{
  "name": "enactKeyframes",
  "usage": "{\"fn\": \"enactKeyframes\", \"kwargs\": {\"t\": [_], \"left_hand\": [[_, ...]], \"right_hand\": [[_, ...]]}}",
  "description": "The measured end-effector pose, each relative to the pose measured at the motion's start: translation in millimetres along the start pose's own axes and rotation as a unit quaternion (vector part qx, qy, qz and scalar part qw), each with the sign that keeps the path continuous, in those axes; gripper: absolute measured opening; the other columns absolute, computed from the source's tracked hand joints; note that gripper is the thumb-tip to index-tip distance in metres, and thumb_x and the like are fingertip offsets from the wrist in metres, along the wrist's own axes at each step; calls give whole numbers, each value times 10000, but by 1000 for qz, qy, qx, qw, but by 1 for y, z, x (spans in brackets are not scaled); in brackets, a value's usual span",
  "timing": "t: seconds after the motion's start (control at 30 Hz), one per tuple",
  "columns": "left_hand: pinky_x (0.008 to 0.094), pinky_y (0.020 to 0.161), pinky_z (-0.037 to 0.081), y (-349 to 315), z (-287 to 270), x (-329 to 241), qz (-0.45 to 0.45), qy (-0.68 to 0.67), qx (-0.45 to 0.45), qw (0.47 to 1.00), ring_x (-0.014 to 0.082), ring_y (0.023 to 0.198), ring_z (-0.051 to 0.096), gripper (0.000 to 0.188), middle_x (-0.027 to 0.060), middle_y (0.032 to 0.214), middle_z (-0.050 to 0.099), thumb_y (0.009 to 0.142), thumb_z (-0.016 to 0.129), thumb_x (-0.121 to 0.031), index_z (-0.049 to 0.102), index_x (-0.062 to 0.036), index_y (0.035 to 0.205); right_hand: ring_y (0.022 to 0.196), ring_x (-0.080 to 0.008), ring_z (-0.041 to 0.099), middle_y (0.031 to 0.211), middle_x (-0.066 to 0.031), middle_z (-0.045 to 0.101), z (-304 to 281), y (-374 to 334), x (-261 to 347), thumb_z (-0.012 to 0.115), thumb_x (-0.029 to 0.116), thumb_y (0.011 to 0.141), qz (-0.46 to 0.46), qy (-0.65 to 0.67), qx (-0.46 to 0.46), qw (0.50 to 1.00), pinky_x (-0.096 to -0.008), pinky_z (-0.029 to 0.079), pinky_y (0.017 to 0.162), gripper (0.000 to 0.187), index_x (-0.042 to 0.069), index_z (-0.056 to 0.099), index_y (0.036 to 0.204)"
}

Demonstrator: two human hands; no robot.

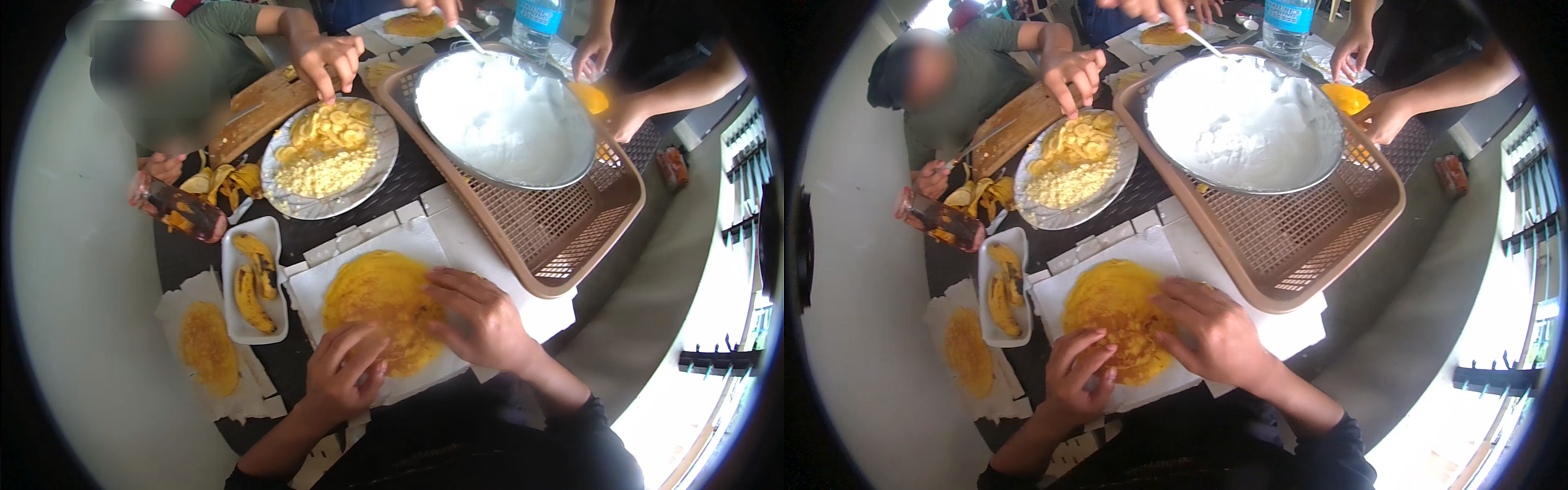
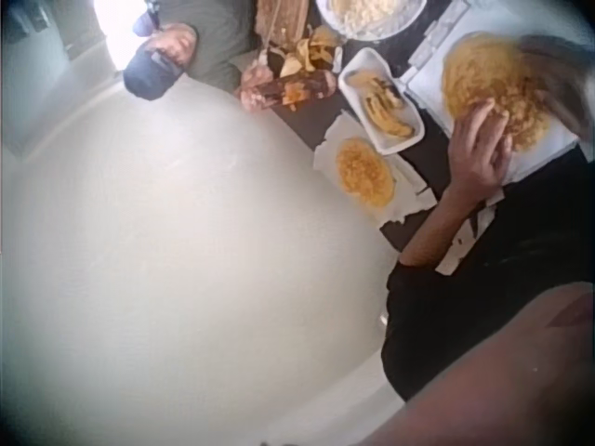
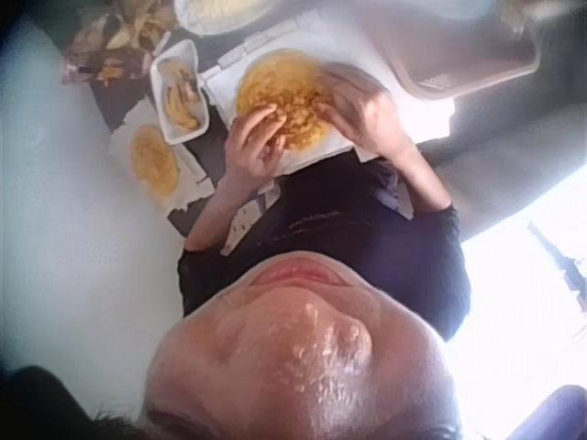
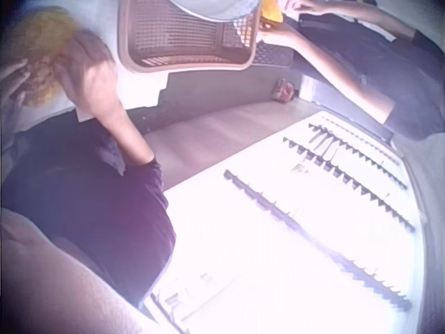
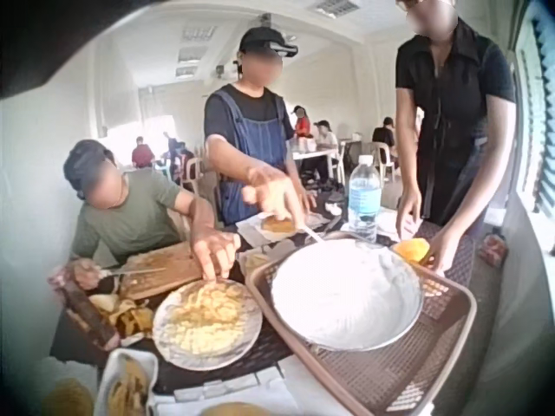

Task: The person places a cooked crepe on a paper sheet, spreads a white creamy topping over it, and adds sliced bananas. The person folds the crepe and places it into a cardboard box. Other people at the table are also preparing similar items.

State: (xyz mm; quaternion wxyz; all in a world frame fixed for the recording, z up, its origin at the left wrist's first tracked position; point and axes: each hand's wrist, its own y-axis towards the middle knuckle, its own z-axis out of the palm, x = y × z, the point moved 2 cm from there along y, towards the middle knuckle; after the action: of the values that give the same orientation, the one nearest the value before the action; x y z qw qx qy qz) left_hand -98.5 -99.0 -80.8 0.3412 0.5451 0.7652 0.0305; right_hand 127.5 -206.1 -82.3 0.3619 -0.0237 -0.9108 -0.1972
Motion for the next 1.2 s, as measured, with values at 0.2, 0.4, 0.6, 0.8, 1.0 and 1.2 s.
{"fn": "enactKeyframes", "kwargs": {"t": [0.2, 0.4, 0.6, 0.8, 1.0, 1.2], "left_hand": [[447, 902, 591, 3, -1, -1, 7, -10, -7, 1000, 372, 1057, 683, 329, 159, 1228, 681, 794, 757, -56, 752, -35, 1122], [489, 943, 552, 0, -1, 1, 3, -39, 11, 999, 382, 1084, 660, 324, 174, 1246, 655, 830, 714, -58, 707, -22, 1152], [463, 884, 585, 0, 0, 2, 2, -42, -7, 999, 374, 1025, 683, 329, 159, 1195, 683, 809, 734, -47, 729, -31, 1138], [484, 894, 566, 0, 1, 1, 2, -51, 2, 999, 386, 1015, 674, 299, 180, 1164, 684, 829, 711, -47, 707, -7, 1125], [476, 884, 567, 1, 2, 3, 2, -53, 9, 999, 385, 1011, 675, 303, 181, 1151, 687, 823, 717, -47, 706, -7, 1123], [465, 866, 573, 1, 2, 2, 0, -44, 6, 999, 379, 991, 681, 302, 172, 1133, 692, 817, 726, -53, 715, -13, 1116]], "right_hand": [[1233, -377, 659, 1294, -199, 684, 1, 2, 0, 819, 176, 860, 4, -1, 2, 1000, -446, 544, 1040, 423, 21, 708, 1237], [1248, -367, 652, 1314, -198, 677, 0, 2, 0, 823, 184, 859, 6, 7, 4, 1000, -445, 540, 1051, 405, 21, 715, 1214], [1251, -364, 651, 1317, -195, 676, 2, 2, 2, 824, 191, 859, 2, -2, 1, 1000, -442, 539, 1052, 400, 26, 718, 1207], [1272, -359, 643, 1327, -192, 674, 3, 2, 1, 824, 196, 859, 5, -2, 3, 1000, -442, 530, 1073, 400, 24, 720, 1206], [1277, -355, 642, 1336, -192, 672, 1, 2, 0, 820, 199, 868, 13, 13, 6, 1000, -443, 518, 1093, 395, 25, 723, 1209], [1261, -357, 649, 1332, -194, 673, 2, 0, -2, 820, 208, 870, 5, 15, 11, 1000, -442, 521, 1084, 401, 22, 721, 1212]]}}
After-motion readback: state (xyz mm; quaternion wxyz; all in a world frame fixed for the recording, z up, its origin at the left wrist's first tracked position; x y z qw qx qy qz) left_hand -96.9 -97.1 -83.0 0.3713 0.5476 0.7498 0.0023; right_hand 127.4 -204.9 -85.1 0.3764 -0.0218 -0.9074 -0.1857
